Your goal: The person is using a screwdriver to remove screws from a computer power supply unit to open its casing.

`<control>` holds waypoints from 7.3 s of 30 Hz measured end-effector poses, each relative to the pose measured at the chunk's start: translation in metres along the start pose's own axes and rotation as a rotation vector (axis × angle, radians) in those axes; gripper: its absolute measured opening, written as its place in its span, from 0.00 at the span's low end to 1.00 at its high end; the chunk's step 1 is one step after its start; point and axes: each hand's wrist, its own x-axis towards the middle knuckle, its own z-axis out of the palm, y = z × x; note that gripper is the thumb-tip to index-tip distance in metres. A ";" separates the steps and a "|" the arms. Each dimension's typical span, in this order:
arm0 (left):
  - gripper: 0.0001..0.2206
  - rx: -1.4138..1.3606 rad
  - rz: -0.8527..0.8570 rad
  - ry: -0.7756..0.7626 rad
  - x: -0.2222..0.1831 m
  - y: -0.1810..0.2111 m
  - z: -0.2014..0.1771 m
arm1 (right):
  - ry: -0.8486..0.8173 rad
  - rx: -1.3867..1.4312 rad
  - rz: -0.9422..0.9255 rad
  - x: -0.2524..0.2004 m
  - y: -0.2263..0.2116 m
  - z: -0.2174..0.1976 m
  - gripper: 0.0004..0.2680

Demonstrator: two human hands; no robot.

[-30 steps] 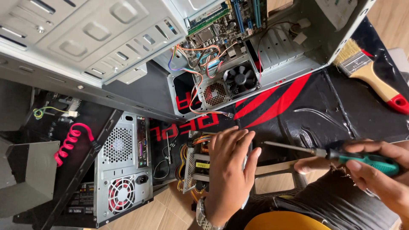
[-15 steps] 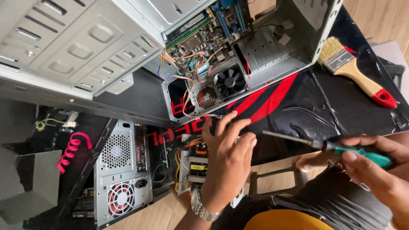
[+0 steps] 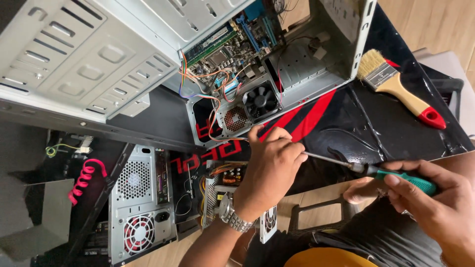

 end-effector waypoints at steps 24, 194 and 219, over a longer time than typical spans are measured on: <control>0.15 -0.064 0.228 -0.149 0.099 -0.008 0.079 | 0.210 0.081 -0.073 -0.013 0.094 -0.099 0.07; 0.10 -0.455 -0.445 -0.058 -0.074 -0.024 -0.015 | -0.326 -0.465 -0.027 -0.009 0.008 0.032 0.12; 0.12 -0.472 -0.427 -0.037 -0.071 -0.025 -0.020 | -0.328 -0.488 0.108 -0.007 0.014 0.032 0.11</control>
